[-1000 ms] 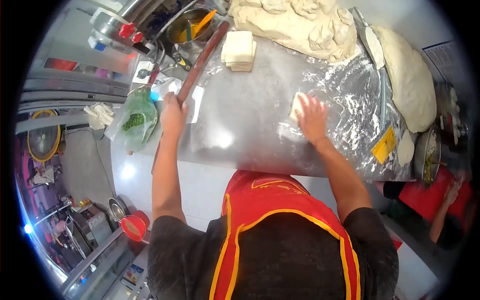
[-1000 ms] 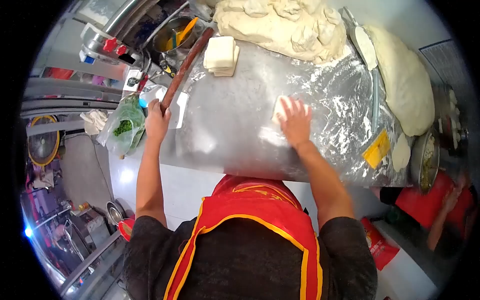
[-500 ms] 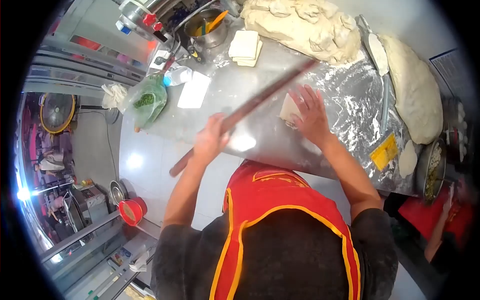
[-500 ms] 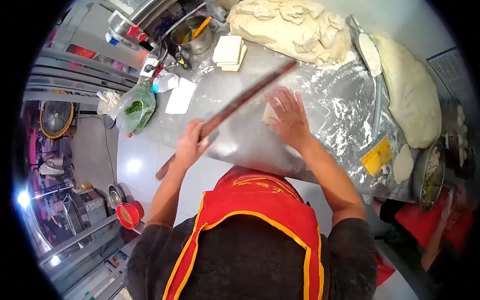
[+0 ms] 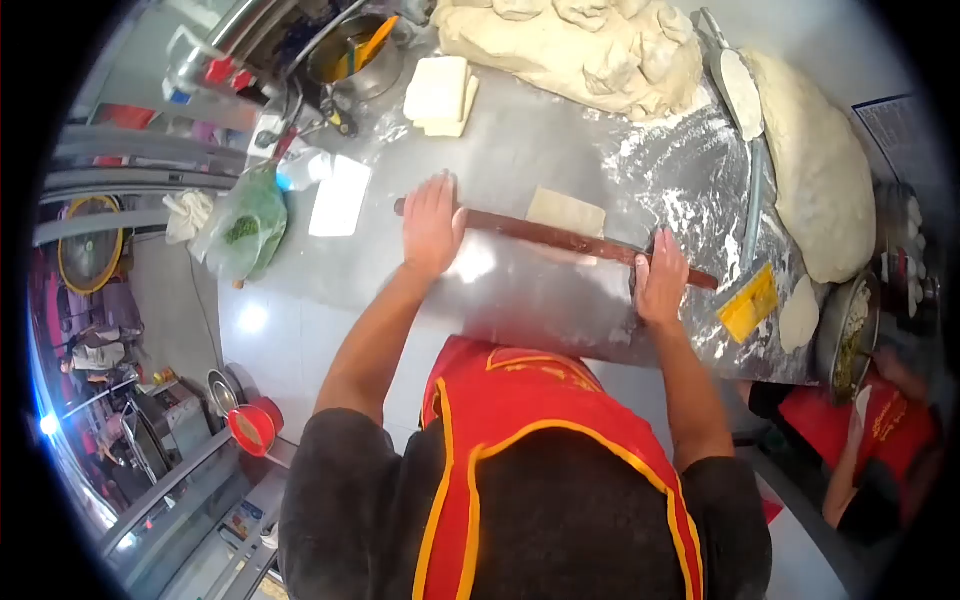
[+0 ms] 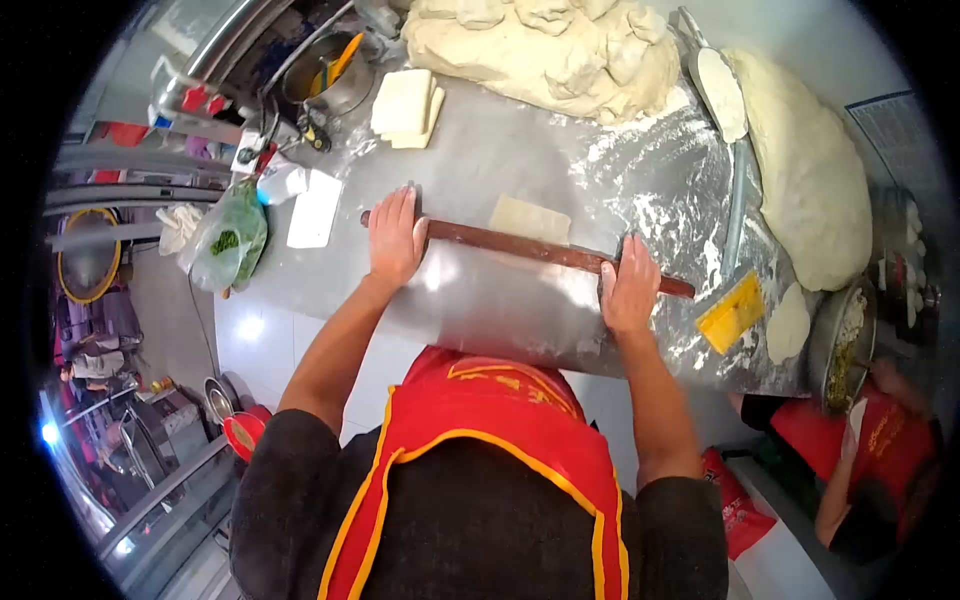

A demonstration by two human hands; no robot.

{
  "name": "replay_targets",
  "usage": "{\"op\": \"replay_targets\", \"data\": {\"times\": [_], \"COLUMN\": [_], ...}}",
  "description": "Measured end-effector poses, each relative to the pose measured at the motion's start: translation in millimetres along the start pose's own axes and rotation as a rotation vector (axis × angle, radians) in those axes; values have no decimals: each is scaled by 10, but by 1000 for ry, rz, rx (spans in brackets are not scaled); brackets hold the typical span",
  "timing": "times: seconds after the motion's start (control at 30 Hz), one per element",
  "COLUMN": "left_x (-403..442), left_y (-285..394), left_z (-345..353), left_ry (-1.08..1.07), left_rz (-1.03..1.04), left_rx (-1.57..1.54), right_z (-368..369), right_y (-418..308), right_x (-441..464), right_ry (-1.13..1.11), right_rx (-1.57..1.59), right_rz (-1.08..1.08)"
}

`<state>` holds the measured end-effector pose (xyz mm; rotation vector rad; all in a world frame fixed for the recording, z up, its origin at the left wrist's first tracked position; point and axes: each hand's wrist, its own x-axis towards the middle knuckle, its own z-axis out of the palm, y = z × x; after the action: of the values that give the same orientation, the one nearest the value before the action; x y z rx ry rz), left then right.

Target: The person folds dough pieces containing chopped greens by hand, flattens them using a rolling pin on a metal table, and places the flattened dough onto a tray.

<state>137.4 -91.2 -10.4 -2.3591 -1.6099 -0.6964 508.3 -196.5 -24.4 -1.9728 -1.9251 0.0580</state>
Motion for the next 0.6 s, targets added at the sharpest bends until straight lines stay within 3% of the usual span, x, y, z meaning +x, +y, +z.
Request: {"op": "replay_targets", "data": {"times": [0.13,0.27,0.37,0.4,0.47,0.6], "left_x": [696,1309,1045,910,360,-460], "left_y": [-130,-98,-166,-189,-144,27], "left_z": [389,520,569,449,225,-335], "left_ry": [-389,-671,-493,-561,-395,-489], "left_rz": [-92,-156,-99,-49,70,-23], "left_rx": [-108,-156,-230,-268,-138,-188], "right_z": [189,298,236,197,18,-143], "right_y": [135,307,259,201,-57,-294], "right_x": [709,1204,1059,852,327,-619], "right_ry": [-167,-128,-80,-54,-68,-137], "right_rx": [-254,-308,-263,-239,-130,-70], "right_rz": [164,200,96,58,70,79]}}
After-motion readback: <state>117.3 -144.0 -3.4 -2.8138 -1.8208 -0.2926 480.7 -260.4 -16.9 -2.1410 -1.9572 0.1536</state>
